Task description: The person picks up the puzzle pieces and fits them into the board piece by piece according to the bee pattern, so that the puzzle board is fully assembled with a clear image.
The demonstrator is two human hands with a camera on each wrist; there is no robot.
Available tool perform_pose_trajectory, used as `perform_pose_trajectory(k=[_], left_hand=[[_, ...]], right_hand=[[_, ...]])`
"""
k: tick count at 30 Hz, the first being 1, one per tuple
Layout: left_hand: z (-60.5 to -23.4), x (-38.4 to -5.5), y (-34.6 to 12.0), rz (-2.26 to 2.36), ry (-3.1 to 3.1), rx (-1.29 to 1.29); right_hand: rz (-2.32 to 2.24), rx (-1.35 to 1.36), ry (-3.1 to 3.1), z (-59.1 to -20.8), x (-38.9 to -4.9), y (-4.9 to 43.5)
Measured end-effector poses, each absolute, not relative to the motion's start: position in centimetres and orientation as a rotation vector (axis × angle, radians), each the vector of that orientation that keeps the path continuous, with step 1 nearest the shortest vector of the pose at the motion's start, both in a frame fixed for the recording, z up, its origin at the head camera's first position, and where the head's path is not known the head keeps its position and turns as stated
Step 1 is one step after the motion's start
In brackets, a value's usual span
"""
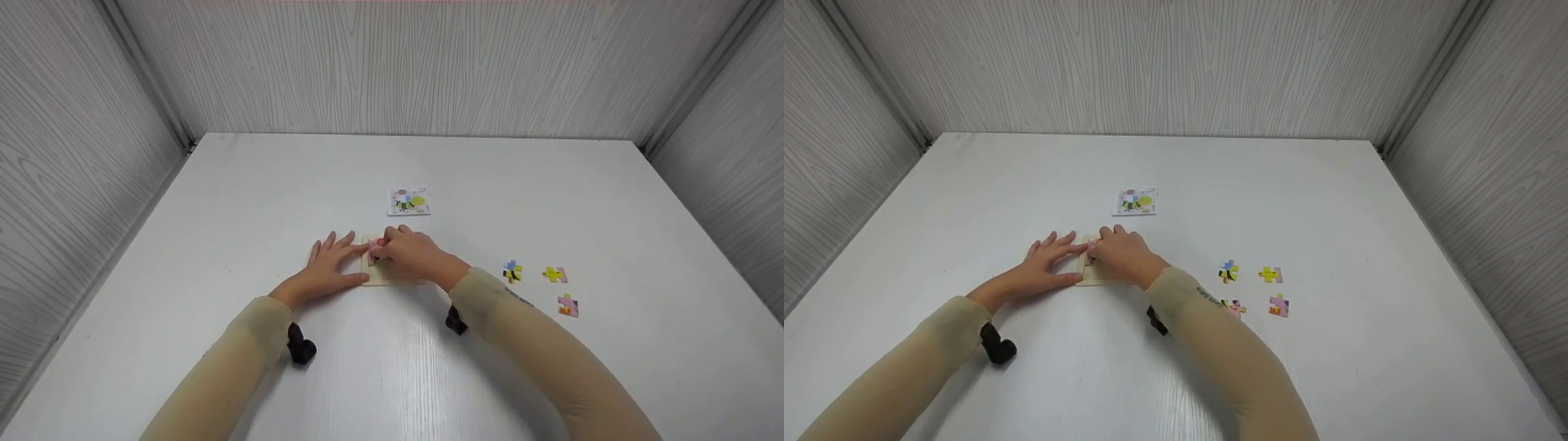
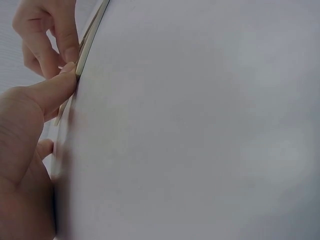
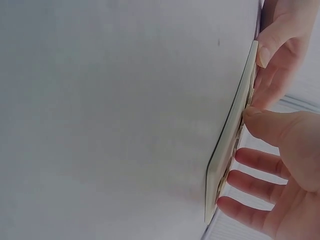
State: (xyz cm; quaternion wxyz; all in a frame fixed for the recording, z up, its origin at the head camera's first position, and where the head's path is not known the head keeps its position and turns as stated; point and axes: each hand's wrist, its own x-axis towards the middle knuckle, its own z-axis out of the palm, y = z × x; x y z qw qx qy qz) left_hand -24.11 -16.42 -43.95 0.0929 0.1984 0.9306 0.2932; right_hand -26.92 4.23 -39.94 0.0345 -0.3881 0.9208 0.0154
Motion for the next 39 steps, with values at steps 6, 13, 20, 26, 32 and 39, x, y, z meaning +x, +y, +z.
perform_pose_trajectory(k=[6,13,20,26,32,39], left_hand=[[-43.8,-24.1,-16.2,0.868,2.755,0.583],[-44.0,-24.2,-16.2,0.846,2.77,0.576],[-44.0,-24.1,-16.3,0.854,2.767,0.581],[-43.9,-24.1,-16.4,0.849,2.772,0.607],[-43.8,-24.1,-16.3,0.838,2.766,0.603],[-43.8,-24.1,-16.4,0.848,2.763,0.592]], right_hand=[[0.09,-1.22,2.813,-40.0,-27.0,4.4],[-0.074,-1.176,2.747,-40.2,-27.3,4.9],[-0.324,-1.024,2.707,-39.8,-27.6,6.1],[-0.401,-0.961,2.699,-39.3,-27.6,7.5],[-0.491,-0.968,2.689,-39.1,-27.6,9.1],[-0.511,-0.995,2.709,-38.8,-27.7,10.9]])
